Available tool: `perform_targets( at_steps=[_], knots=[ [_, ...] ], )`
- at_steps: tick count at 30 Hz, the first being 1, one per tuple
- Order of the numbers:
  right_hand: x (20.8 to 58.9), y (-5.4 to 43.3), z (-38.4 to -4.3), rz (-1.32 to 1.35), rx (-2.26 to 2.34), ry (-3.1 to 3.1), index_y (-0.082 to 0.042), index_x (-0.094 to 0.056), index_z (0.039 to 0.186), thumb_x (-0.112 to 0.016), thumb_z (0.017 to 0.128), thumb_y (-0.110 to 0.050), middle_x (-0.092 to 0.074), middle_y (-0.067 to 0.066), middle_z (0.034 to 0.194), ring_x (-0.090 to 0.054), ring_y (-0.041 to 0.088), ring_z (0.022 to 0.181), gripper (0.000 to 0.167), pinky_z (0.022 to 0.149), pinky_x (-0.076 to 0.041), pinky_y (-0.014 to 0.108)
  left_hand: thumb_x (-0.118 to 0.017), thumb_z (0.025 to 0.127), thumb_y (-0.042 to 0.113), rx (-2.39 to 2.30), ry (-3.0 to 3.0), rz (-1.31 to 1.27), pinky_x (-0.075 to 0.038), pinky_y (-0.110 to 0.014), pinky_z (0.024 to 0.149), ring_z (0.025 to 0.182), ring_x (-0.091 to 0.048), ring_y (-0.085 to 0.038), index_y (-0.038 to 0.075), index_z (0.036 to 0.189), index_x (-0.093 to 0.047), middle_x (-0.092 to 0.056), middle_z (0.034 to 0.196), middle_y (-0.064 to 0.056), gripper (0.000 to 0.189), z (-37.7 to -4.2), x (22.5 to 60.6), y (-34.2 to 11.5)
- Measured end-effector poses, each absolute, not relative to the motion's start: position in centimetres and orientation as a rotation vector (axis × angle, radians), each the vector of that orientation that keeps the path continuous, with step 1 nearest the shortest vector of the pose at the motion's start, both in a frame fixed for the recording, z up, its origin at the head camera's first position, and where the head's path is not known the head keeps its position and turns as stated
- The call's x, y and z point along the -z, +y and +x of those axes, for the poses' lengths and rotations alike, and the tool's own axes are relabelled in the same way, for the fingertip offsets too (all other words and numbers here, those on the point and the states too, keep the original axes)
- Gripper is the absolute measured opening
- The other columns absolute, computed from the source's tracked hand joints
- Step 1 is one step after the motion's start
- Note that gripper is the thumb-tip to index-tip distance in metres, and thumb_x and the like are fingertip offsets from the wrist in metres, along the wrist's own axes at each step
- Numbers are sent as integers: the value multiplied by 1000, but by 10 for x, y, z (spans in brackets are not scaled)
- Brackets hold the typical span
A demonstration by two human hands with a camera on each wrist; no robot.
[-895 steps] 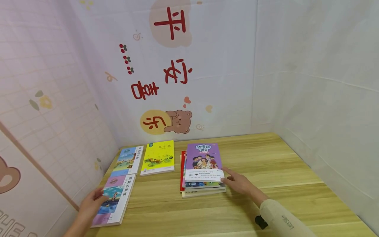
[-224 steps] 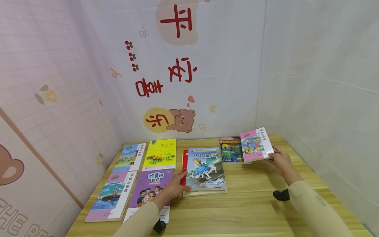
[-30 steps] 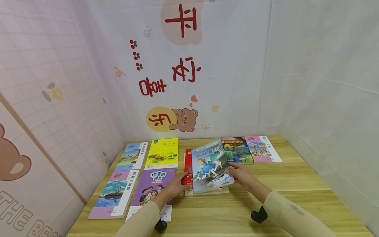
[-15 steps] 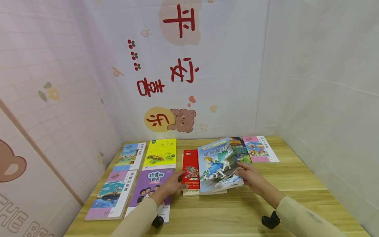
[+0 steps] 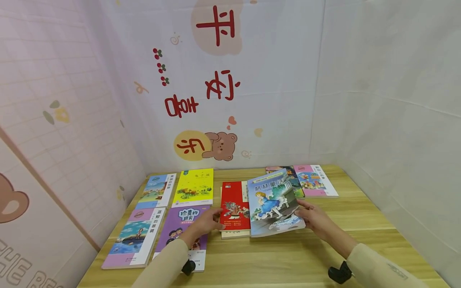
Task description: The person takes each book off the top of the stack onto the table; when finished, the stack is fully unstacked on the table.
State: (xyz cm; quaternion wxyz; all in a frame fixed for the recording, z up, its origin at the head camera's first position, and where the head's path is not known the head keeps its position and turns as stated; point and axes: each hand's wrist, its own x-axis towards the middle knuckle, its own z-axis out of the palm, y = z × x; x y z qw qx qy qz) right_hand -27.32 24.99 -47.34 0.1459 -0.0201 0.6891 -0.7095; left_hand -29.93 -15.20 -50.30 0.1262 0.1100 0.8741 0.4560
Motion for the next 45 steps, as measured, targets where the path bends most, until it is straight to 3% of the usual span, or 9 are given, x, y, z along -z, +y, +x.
perform_targets(
  at_steps=[10, 20, 24, 26, 29, 32, 45],
  knots=[
    [466, 260, -265, -99, 1994, 2030, 4, -7, 156, -50, 101, -8, -60, -1, 90, -55, 10, 73, 71, 64, -49, 28, -77, 84, 5, -1318, 2524, 275, -45, -42, 83, 96, -53, -26, -2, 148, -41, -59, 111, -12, 74, -296, 502, -151],
    [463, 288, -248, -81, 1984, 2042, 9, -4, 154, -54, 101, -9, -63, 12, 125, -67, 16, 99, 75, 80, -57, 38, -77, 84, 5, -1341, 2499, 276, -45, -46, 90, 100, -55, -26, -3, 150, -37, -60, 117, -13, 77, -297, 502, -151],
    [464, 304, -240, -62, 1975, 2031, 9, -2, 154, -53, 101, -9, -66, 4, 118, -67, 14, 96, 76, 78, -57, 36, -77, 84, 5, -1343, 2494, 289, -46, -44, 88, 98, -55, -25, -3, 150, -38, -60, 114, -12, 77, -297, 501, -150],
    [465, 312, -237, -60, 1958, 2037, 9, 0, 154, -53, 101, -10, -67, -2, 110, -65, 9, 86, 77, 72, -56, 30, -77, 84, 4, -1346, 2492, 301, -46, -43, 87, 98, -55, -24, -4, 150, -37, -60, 113, -12, 77, -297, 502, -150],
    [466, 322, -232, -37, 1926, 2053, 8, -1, 155, -53, 101, -11, -59, -12, 84, -49, 3, 62, 78, 57, -45, 23, -76, 85, 2, -1358, 2482, 315, -47, -41, 84, 96, -56, -24, -6, 149, -36, -60, 110, -12, 77, -297, 503, -151],
    [469, 330, -227, -13, 1885, 2066, 8, -1, 155, -54, 100, -12, -47, -10, 71, -31, 6, 54, 78, 51, -30, 25, -75, 85, 1, -1361, 2479, 317, -46, -39, 82, 95, -55, -24, -6, 150, -36, -60, 108, -11, 76, -298, 503, -151],
    [486, 343, -211, -20, 1770, 2002, 20, 3, 148, -54, 100, -14, -44, -9, 64, -33, 5, 51, 81, 50, -31, 23, -75, 85, 3, -1337, 2494, 302, -44, -39, 83, 96, -53, -24, -4, 150, -36, -59, 109, -11, 76, -298, 503, -151]
  ],
)
